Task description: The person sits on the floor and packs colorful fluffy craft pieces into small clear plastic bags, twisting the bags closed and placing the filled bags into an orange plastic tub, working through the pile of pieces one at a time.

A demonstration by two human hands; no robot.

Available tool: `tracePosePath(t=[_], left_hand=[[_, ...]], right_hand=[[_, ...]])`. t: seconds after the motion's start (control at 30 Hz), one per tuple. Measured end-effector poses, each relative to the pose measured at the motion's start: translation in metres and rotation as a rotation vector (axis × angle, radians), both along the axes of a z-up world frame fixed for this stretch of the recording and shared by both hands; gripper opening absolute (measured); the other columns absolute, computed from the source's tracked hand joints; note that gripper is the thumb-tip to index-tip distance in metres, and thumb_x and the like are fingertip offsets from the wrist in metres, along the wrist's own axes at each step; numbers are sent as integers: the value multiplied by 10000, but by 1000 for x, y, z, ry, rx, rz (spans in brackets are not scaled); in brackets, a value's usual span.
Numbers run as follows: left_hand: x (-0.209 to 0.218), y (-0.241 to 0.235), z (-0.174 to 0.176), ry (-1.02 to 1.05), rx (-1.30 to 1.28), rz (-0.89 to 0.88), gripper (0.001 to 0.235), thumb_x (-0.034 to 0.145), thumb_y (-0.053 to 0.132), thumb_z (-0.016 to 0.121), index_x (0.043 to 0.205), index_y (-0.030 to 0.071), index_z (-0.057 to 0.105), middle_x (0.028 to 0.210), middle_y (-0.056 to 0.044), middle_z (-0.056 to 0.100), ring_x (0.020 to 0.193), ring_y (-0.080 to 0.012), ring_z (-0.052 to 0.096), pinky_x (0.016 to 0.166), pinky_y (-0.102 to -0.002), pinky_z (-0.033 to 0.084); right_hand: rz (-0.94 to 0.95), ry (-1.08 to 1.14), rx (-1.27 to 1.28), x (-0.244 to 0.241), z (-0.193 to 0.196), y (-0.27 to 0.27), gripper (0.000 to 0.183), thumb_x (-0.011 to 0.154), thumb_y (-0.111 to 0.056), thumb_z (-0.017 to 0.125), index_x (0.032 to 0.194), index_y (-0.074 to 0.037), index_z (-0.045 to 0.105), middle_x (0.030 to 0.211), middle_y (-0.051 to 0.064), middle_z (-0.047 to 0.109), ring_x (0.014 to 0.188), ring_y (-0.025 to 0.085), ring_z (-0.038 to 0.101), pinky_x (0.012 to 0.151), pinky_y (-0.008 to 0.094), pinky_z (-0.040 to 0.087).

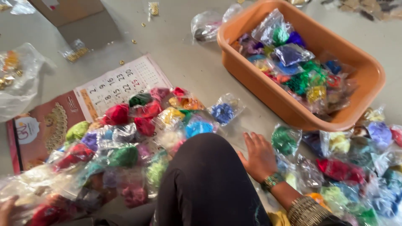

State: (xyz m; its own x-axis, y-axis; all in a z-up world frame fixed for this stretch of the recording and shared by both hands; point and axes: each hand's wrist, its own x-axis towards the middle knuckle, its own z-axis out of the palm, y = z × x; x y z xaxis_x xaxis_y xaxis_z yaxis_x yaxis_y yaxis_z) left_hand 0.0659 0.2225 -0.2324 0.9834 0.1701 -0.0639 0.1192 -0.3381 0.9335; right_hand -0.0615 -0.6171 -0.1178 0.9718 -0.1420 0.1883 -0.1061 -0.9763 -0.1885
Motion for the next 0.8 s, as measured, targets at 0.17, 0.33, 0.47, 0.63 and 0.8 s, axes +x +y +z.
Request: tracePosePath(t=[0.17, 0.33, 0.47, 0.63, 0.8], left_hand=[[24, 36, -37, 1, 19, -37, 378, 1079, 119, 550, 1435, -8, 554, 1021, -189, 724, 934, -261, 689, 923, -384, 556], [-16, 51, -78, 31, 53, -59, 400, 1073, 98, 545, 1453, -24, 544, 1018, -207, 732, 940, -274, 695, 943, -397, 555], [-32, -90, -5, 32, 75, -39, 413, 1069, 85, 542, 1465, -34, 538, 1016, -218, 736, 944, -281, 698, 955, -404, 554], [-93, -334, 216, -23, -427, 62, 274, 995, 153, 616, 1135, -50, 735, 1077, -153, 768, 942, -201, 726, 856, -350, 577], [-117, -424, 254, 234, -820, -297, 323, 965, 148, 645, 1174, -73, 754, 1326, -122, 707, 1141, -233, 675, 949, -384, 544]], right_hand=[[12, 84, -144, 46, -89, -16, 382, 944, -291, 604, 1257, -72, 610, 1191, 103, 674, 1143, 301, 625, 929, 435, 540], [-98, 226, 17, 74, -52, -30, 162, 902, -167, 648, 1023, -106, 736, 956, 120, 756, 863, 313, 713, 740, 412, 571], [-221, 346, 724, 79, 6, -44, 205, 855, -111, 674, 1008, -56, 800, 802, 107, 798, 709, 189, 755, 659, 308, 606], [-160, -124, 803, 51, 147, 36, 204, 1005, -152, 639, 1112, -33, 765, 889, 73, 722, 717, 107, 569, 621, 299, 452], [324, 394, 1370, 28, 201, 130, 229, 963, -121, 603, 1129, -25, 729, 892, 39, 746, 786, 98, 682, 722, 263, 578]])
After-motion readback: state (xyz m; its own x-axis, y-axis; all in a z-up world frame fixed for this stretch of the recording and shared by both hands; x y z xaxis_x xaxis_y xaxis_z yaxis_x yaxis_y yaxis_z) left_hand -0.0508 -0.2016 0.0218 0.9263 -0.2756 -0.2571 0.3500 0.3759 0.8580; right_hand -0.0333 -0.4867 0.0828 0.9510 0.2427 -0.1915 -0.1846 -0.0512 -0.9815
